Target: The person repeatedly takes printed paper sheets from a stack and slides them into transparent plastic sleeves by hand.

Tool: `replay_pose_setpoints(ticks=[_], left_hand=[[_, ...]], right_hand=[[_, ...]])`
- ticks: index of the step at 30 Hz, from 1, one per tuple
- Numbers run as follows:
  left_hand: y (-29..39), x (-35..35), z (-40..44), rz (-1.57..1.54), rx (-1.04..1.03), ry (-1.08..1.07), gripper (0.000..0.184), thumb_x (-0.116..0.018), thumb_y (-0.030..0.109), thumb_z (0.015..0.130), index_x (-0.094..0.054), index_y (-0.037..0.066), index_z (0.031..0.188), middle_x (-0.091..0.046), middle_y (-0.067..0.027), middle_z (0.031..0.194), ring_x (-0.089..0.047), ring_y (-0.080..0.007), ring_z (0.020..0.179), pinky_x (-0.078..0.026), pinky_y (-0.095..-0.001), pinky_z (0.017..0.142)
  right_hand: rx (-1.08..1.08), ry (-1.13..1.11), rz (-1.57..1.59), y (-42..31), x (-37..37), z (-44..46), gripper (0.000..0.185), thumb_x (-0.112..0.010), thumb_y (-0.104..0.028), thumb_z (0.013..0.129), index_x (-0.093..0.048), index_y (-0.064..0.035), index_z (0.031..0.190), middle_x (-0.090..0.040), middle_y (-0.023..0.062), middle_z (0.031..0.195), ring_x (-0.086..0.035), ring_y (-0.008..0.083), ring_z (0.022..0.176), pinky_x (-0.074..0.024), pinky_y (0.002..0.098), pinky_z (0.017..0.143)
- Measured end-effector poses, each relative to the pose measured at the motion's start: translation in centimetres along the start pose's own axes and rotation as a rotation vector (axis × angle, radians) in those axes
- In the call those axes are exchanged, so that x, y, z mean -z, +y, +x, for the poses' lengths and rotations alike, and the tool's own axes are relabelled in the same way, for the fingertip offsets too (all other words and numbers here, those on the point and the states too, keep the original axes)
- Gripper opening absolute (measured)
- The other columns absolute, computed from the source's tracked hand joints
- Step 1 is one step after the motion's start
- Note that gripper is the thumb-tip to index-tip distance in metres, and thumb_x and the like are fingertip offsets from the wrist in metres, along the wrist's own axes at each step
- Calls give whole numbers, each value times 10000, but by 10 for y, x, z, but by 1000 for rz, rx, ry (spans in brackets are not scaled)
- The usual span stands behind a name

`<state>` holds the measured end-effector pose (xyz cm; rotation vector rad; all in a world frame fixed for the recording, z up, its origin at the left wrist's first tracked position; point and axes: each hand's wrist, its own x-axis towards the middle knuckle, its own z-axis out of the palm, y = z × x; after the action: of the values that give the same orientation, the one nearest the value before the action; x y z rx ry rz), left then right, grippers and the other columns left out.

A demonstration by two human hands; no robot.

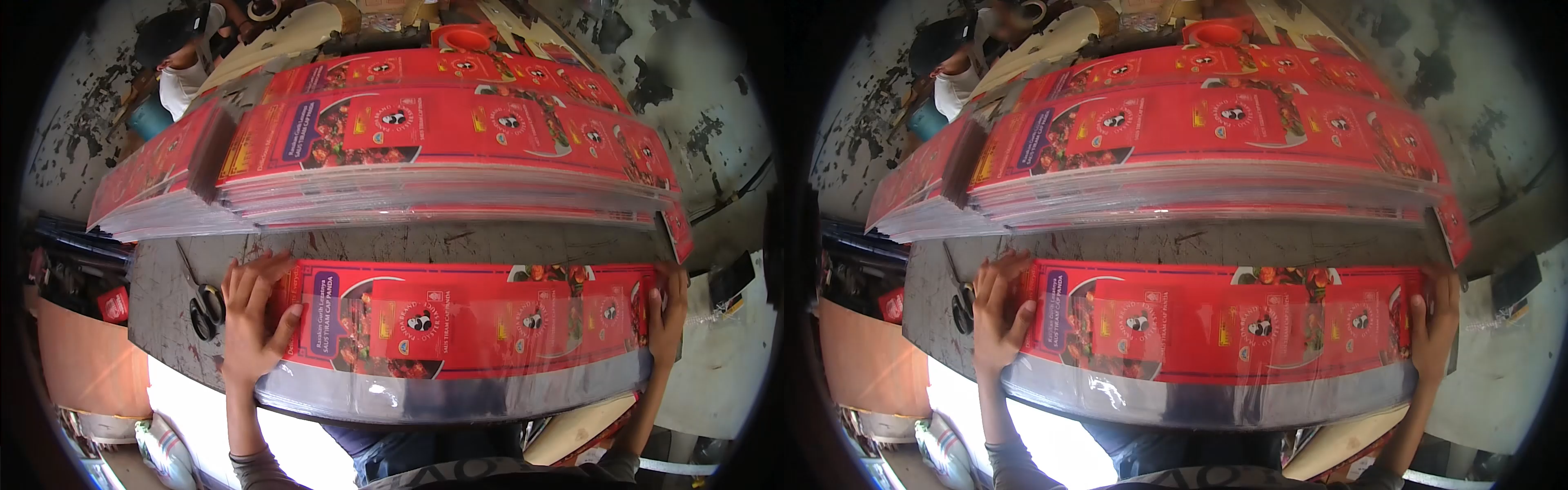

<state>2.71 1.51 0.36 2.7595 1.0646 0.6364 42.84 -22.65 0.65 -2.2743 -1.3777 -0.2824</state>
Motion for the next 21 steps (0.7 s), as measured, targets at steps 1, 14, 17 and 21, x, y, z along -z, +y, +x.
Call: replay_pose_setpoints(ticks=[1, 14, 17, 21], left_hand=[[0, 0, 0, -15, 4, -1, 411, -573, 215, 691, -509, 29, 1052, -512, -130, 1089, -444, -311, 1054, -217, -475, 946], [-1, -2, 0, -82, 21, 117, 291, -540, 164, 698, -534, 12, 946, -576, -134, 985, -510, -314, 942, -282, -476, 903], [-1, -3, 1, -114, 40, 150, 252, -524, 114, 693, -535, 4, 920, -596, -133, 948, -525, -311, 922, -298, -483, 899], [1, -4, -1, -127, 58, 165, 244, -513, 90, 687, -537, 6, 915, -597, -133, 951, -535, -307, 915, -300, -485, 898]], right_hand=[[15, 29, 9, 0, -1, 3, 364, -406, -276, 830, -478, 24, 1023, -458, 188, 1043, -456, 346, 964, -347, 358, 832], [-16, -42, 36, 3, -1, 3, 528, -339, -438, 831, -457, 37, 1028, -436, 197, 1021, -431, 359, 974, -325, 374, 843], [1, -35, 39, 5, -3, 3, 482, -345, -402, 837, -443, 38, 1007, -434, 184, 993, -429, 322, 964, -304, 342, 864], [-18, -27, 52, 5, -1, 1, 490, -386, -393, 826, -437, 39, 1051, -425, 195, 1052, -422, 333, 1002, -306, 351, 875]])
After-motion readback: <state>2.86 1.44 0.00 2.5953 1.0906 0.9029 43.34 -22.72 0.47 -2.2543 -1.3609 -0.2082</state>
